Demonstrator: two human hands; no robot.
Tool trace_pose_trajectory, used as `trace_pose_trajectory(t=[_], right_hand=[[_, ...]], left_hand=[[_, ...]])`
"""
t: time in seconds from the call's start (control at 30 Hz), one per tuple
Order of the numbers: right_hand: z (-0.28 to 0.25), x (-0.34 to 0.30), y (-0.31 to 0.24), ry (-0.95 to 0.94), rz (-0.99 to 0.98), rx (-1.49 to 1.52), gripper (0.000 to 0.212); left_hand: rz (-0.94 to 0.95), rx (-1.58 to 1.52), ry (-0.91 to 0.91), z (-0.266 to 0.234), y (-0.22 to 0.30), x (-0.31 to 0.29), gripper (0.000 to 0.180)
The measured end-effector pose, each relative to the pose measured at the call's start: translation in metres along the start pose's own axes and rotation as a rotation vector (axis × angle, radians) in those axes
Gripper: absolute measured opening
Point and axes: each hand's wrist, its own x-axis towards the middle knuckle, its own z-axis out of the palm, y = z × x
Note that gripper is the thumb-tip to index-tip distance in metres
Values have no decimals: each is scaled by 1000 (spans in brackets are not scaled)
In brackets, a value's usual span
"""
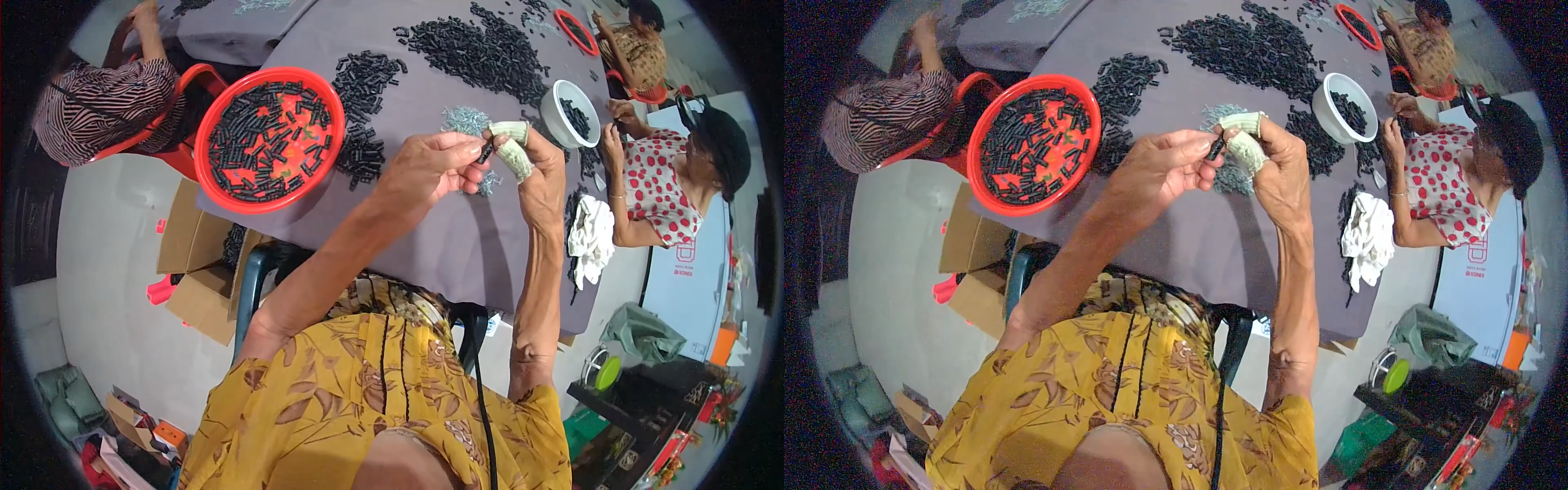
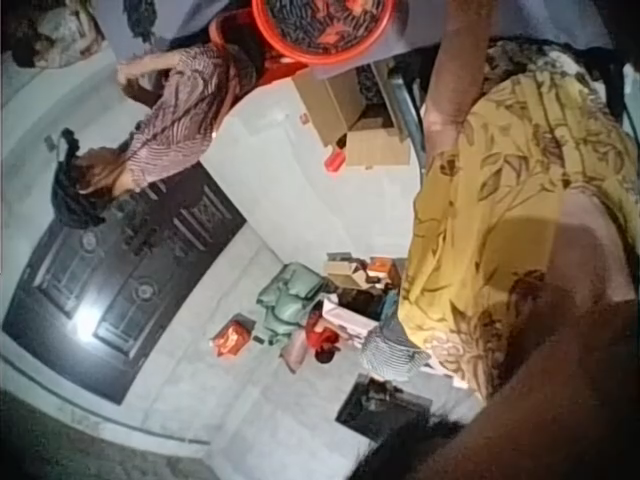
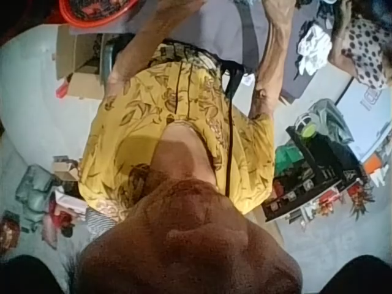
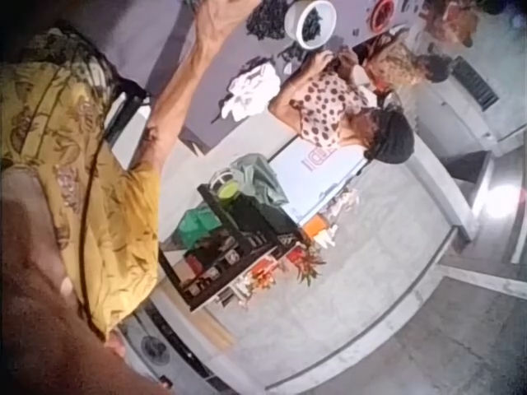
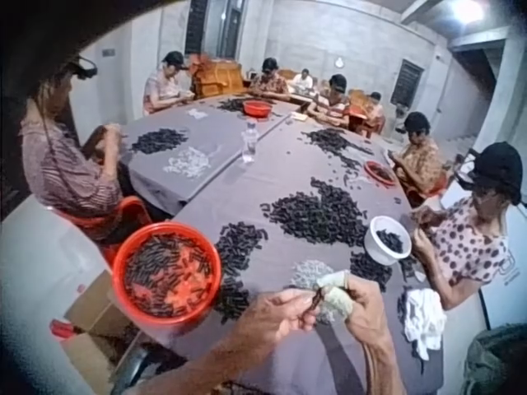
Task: Sorting small black plastic parts and placing them into a small mesh bag.
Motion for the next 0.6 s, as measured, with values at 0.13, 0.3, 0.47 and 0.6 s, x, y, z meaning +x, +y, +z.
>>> trace_pose_trajectory(t=[0.13,0.3,0.47,0.6], right_hand=[[1,-1,0,5,-4,35,14],[0,-2,2,-10,-33,44,13],[-2,-1,3,-25,-55,15,12],[-4,-2,1,-27,-92,-25,12]], left_hand=[[-8,-24,-14,0,0,0,30],[4,11,17,-1,-2,-1,30],[0,4,-1,-3,-2,0,30],[28,96,54,1,-2,-2,30]])
